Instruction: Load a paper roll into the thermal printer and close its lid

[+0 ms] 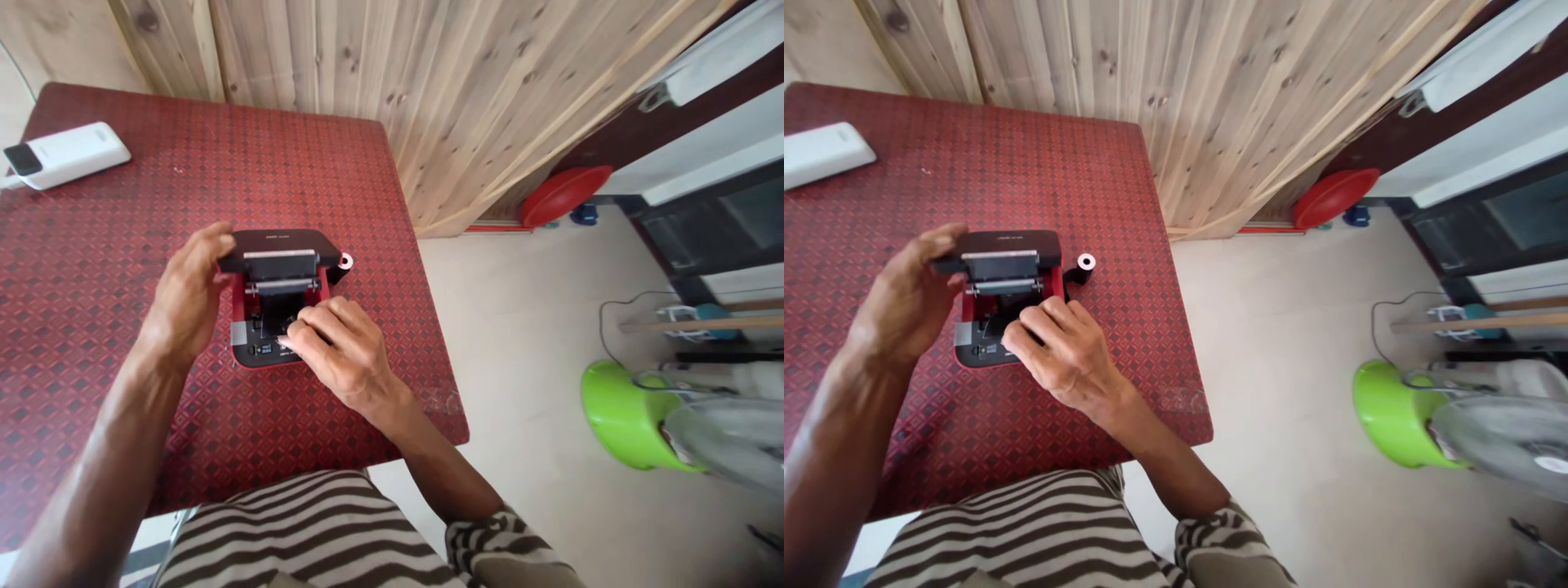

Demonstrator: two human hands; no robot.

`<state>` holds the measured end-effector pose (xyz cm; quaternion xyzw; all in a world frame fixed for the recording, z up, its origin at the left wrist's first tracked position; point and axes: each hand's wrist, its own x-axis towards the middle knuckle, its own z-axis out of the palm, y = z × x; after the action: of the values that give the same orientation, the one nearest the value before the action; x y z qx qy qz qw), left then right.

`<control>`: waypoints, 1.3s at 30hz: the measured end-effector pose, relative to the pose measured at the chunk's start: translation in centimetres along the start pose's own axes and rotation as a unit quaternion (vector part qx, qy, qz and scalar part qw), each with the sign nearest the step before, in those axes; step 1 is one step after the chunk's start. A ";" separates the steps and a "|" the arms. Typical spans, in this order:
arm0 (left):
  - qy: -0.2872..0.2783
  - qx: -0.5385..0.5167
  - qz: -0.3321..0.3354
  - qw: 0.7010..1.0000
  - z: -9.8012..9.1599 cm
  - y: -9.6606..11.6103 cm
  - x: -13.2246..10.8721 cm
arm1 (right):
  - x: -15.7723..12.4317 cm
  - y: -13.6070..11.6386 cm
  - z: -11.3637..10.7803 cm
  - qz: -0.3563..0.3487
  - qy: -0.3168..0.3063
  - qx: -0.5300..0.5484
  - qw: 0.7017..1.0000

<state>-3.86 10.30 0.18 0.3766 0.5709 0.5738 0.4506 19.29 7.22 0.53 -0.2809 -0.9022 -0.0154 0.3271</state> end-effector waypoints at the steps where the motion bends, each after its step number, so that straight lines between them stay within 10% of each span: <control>1: -0.009 -0.013 -0.028 0.999 -0.2 -0.2 -1.2 | -0.1 -0.1 0.0 0.001 0.001 0.002 1.000; 7: -0.022 0.037 -0.038 0.998 -0.8 -1.5 -5.0 | -0.5 -0.5 -0.4 0.038 -0.023 0.021 0.999; 39: 0.015 0.089 0.004 0.996 0.0 -1.6 -5.6 | -0.4 0.4 -1.2 0.021 0.013 0.012 1.000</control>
<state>-1.97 4.93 -0.91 0.4087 0.6250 0.5280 0.4044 20.43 7.09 1.20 -0.2951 -0.8920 -0.0011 0.3423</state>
